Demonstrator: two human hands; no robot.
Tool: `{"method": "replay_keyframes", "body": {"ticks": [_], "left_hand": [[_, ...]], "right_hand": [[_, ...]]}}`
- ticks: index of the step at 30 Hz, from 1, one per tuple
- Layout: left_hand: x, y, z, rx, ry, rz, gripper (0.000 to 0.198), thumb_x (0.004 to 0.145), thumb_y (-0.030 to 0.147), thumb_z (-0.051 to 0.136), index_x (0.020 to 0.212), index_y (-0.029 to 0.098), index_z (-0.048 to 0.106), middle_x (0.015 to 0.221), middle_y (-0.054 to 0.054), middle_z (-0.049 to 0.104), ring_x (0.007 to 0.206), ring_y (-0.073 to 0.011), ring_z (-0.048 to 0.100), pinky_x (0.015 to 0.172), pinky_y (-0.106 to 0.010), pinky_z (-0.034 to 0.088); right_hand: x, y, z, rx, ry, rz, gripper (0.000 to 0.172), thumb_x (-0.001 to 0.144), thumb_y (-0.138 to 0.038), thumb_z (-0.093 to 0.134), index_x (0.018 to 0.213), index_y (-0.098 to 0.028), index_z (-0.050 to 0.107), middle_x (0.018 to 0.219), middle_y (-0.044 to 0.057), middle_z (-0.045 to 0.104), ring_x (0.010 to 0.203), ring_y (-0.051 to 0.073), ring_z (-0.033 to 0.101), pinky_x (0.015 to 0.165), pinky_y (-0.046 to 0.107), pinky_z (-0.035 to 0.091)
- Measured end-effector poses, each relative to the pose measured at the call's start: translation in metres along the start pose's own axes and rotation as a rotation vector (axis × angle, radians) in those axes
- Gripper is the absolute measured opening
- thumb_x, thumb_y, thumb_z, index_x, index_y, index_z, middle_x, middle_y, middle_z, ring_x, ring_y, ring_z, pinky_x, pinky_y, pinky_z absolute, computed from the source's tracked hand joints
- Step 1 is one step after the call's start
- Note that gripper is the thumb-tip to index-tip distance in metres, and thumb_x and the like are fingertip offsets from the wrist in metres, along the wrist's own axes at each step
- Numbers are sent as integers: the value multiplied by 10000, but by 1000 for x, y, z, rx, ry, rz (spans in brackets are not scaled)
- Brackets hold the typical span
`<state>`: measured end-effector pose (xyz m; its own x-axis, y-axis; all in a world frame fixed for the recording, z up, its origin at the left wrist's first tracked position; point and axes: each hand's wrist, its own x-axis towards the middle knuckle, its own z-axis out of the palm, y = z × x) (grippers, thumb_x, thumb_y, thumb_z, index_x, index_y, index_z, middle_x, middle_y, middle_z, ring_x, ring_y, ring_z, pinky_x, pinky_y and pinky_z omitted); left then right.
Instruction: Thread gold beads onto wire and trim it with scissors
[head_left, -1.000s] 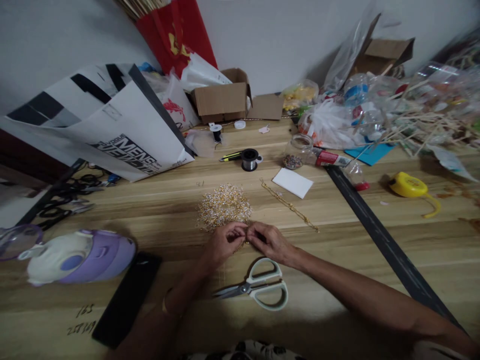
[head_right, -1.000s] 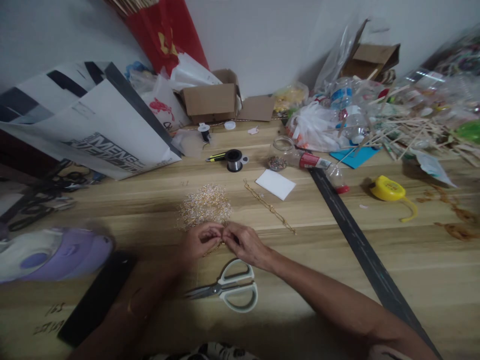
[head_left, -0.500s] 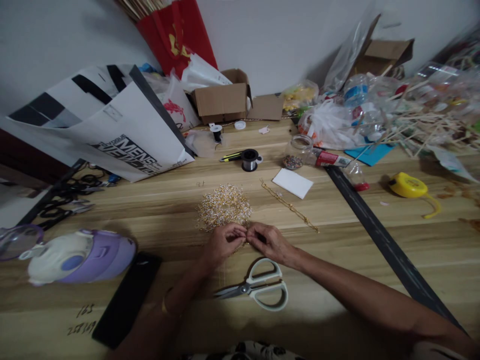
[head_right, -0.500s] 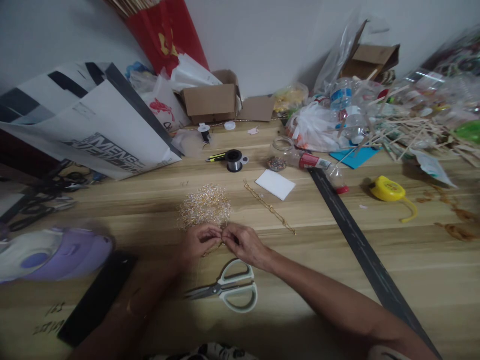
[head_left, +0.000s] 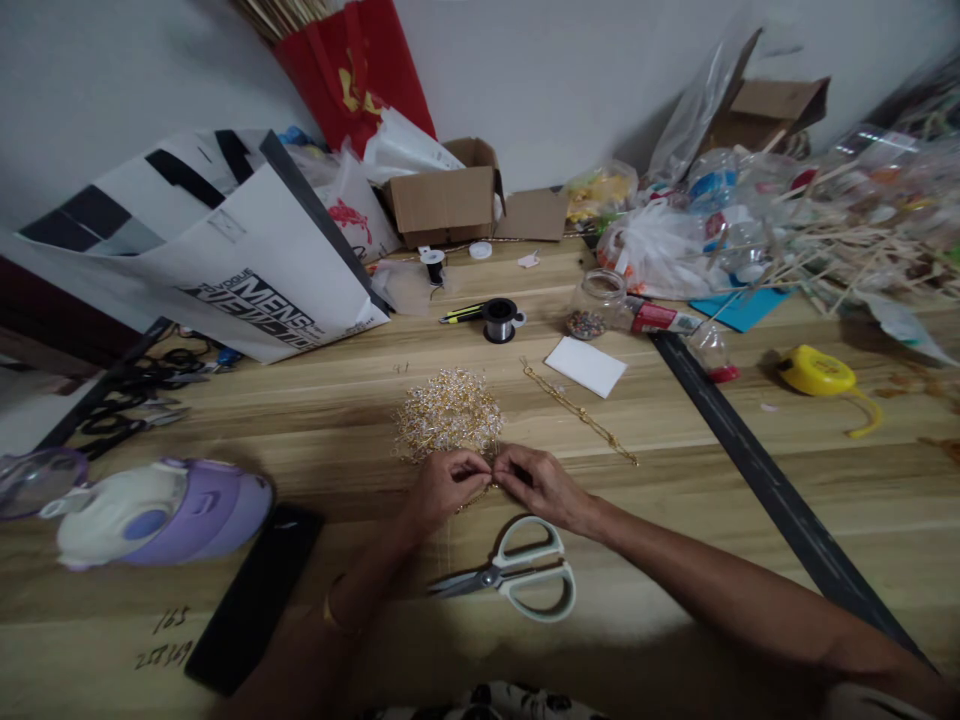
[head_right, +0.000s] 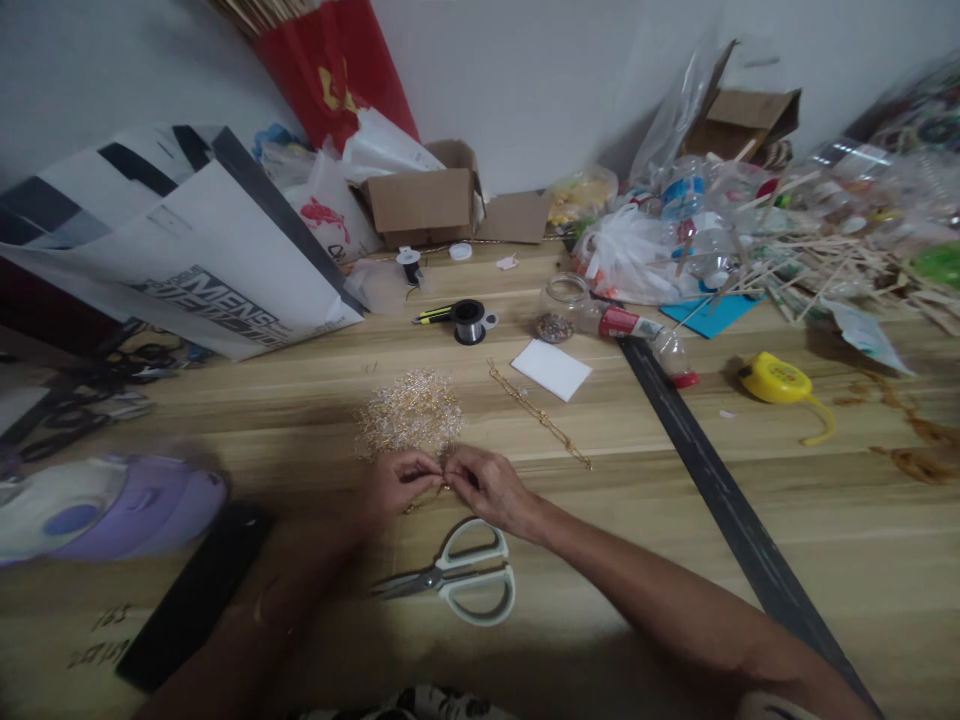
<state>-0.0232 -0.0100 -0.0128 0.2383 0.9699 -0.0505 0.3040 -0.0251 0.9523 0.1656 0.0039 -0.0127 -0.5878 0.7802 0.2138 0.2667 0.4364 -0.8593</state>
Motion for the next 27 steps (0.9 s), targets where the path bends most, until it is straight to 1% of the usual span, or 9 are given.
{"method": "replay_keyframes", "body": {"ticks": [9,13,19,23,27], "left_hand": [[0,4,-1,29,1,-11,94,688,231,657,670,140,675,643,-24,685,608,-125,608,590,-210,463],[0,3,-3,52,-11,-7,112,714,248,644,694,142,676,651,-21,676,615,-125,595,596,-212,450],[1,6,-5,95,-26,37,119,755,237,599,719,144,663,692,-20,668,661,-132,593,633,-221,444],[2,8,-5,97,-7,76,126,762,239,589,713,142,654,688,-19,655,661,-131,587,637,-220,443],[2,12,-3,116,-12,90,128,759,240,588,706,143,654,682,-21,645,653,-130,574,629,-220,433]], "right_hand": [[-1,4,1,-26,-5,-4,86,861,-161,514,798,-164,572,699,0,558,623,122,500,581,212,369],[-1,1,1,-29,-4,1,83,858,-147,519,797,-162,574,704,-2,556,628,121,501,586,212,367],[-1,1,1,-33,-2,7,73,856,-149,522,805,-164,571,701,-7,552,619,115,489,577,209,358],[-1,2,2,3,4,18,16,839,-170,556,823,-168,554,691,-18,541,593,104,482,565,202,366],[-2,2,4,45,23,41,66,829,-183,583,883,-169,549,716,-17,547,598,101,492,552,196,373]]}}
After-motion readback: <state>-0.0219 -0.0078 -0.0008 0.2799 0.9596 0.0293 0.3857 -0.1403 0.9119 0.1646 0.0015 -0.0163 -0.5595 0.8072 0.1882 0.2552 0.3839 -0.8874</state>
